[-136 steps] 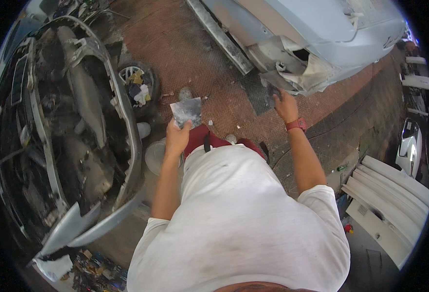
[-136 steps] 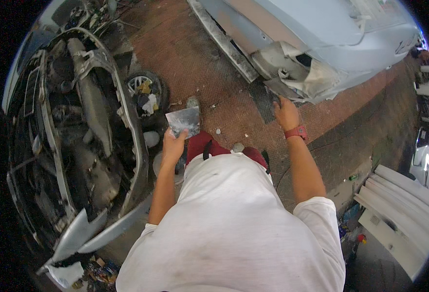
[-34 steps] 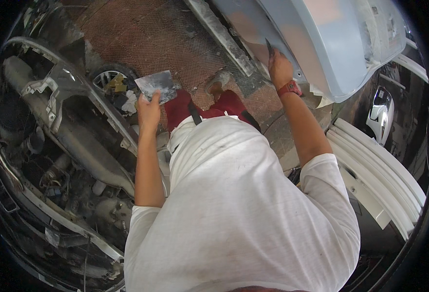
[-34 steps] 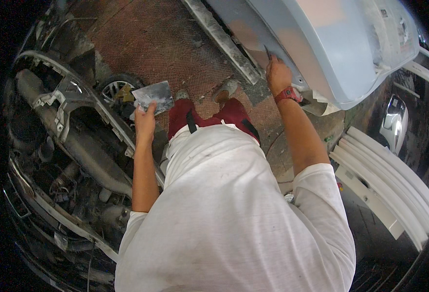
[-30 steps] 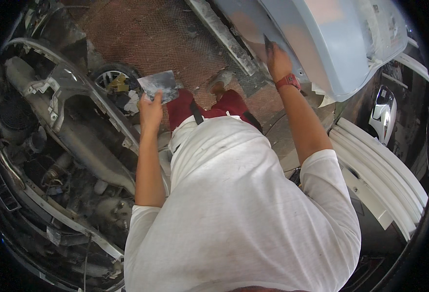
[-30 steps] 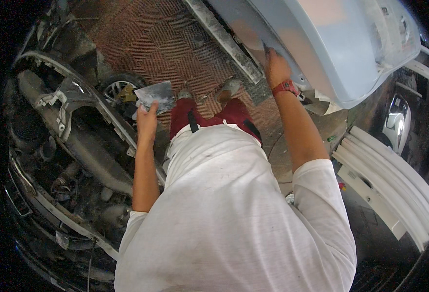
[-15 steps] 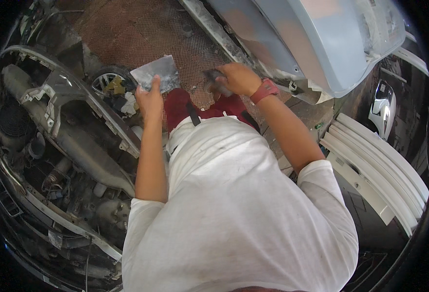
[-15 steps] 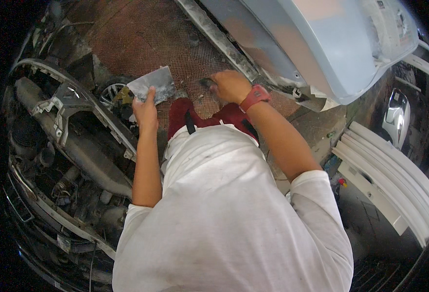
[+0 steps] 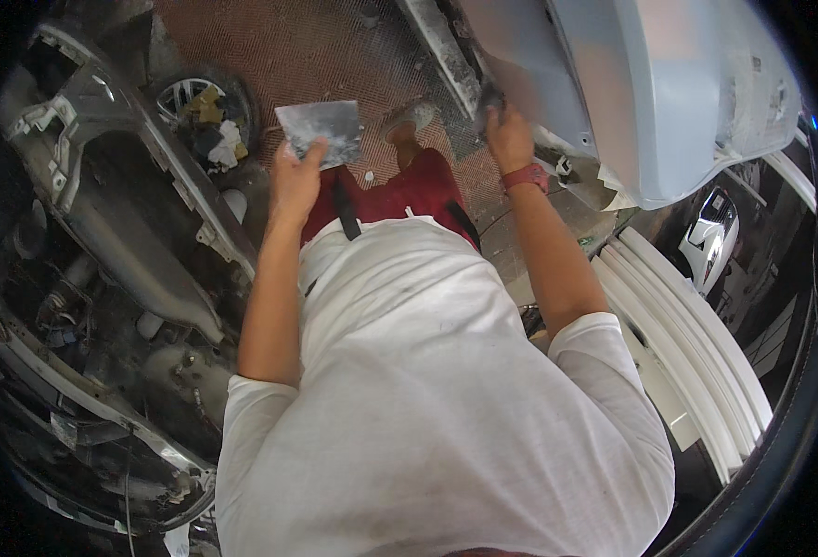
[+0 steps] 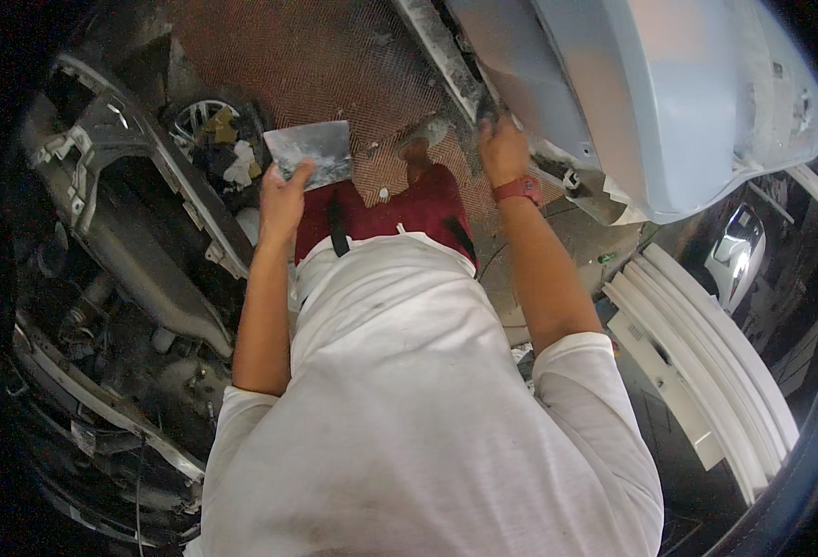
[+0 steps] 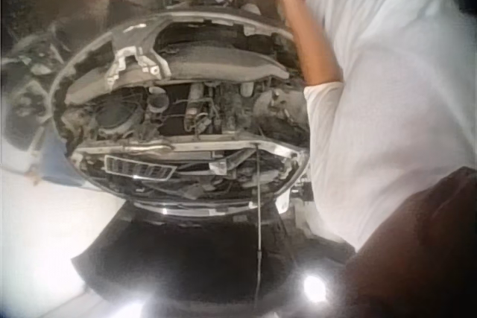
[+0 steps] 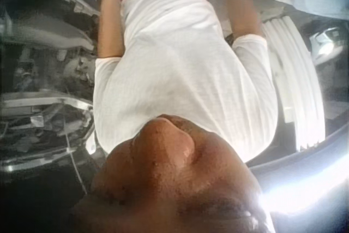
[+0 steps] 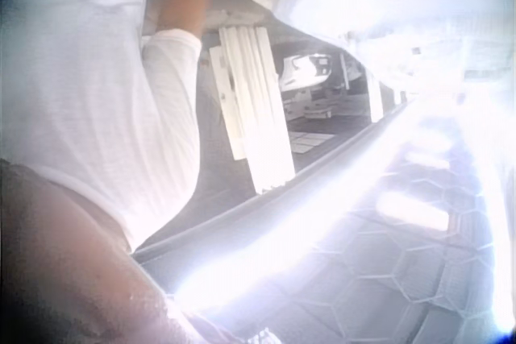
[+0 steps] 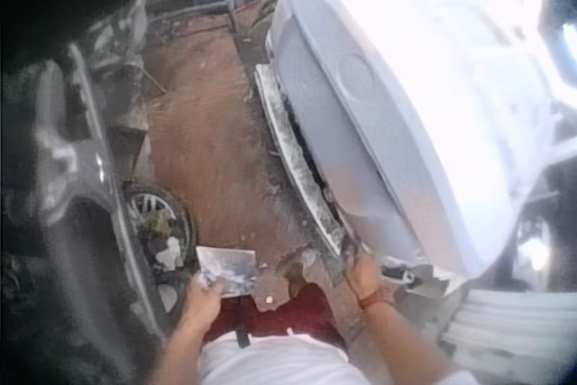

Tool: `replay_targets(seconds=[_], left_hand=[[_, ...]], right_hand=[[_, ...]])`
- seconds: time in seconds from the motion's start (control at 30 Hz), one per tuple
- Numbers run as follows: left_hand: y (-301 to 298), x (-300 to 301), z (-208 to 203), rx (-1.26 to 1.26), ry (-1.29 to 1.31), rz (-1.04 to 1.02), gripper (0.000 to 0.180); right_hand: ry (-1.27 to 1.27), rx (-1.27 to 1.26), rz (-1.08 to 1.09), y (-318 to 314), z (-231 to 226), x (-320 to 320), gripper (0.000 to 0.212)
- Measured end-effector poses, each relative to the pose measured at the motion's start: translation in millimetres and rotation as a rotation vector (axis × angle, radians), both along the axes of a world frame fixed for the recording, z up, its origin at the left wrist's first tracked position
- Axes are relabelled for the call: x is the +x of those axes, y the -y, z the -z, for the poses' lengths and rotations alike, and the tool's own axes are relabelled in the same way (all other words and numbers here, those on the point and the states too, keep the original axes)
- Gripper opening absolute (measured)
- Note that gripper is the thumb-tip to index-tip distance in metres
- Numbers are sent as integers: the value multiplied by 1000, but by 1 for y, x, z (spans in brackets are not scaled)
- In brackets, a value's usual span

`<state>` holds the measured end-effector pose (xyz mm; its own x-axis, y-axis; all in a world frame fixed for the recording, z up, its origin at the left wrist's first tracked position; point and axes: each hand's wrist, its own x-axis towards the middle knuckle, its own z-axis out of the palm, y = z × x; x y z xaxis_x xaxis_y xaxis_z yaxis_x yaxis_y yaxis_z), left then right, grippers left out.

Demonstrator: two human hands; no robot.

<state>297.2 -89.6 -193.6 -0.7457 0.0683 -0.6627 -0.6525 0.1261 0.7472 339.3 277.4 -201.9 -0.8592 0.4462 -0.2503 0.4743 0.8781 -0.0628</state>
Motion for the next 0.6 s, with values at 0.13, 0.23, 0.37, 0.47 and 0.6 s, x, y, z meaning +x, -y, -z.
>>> replay_targets(seconds=[0.13, 0.23, 0.37, 0.47, 0.6], left_hand=[[30, 26, 23, -162, 115, -45, 40], [47, 45, 39, -162, 148, -104, 40], [53, 58, 53, -105, 163, -147, 41], [53, 62, 59, -110, 169, -122, 42], [47, 65, 61, -119, 192, -122, 42]], right_hand=[[-239, 48, -42, -23, 15, -6, 41], [-268, 30, -46, -25, 21, -15, 45], [-303, 45, -37, -25, 24, -24, 48], [-173, 74, 8, -34, 32, -22, 52], [-206, 92, 10, -40, 46, -19, 47]])
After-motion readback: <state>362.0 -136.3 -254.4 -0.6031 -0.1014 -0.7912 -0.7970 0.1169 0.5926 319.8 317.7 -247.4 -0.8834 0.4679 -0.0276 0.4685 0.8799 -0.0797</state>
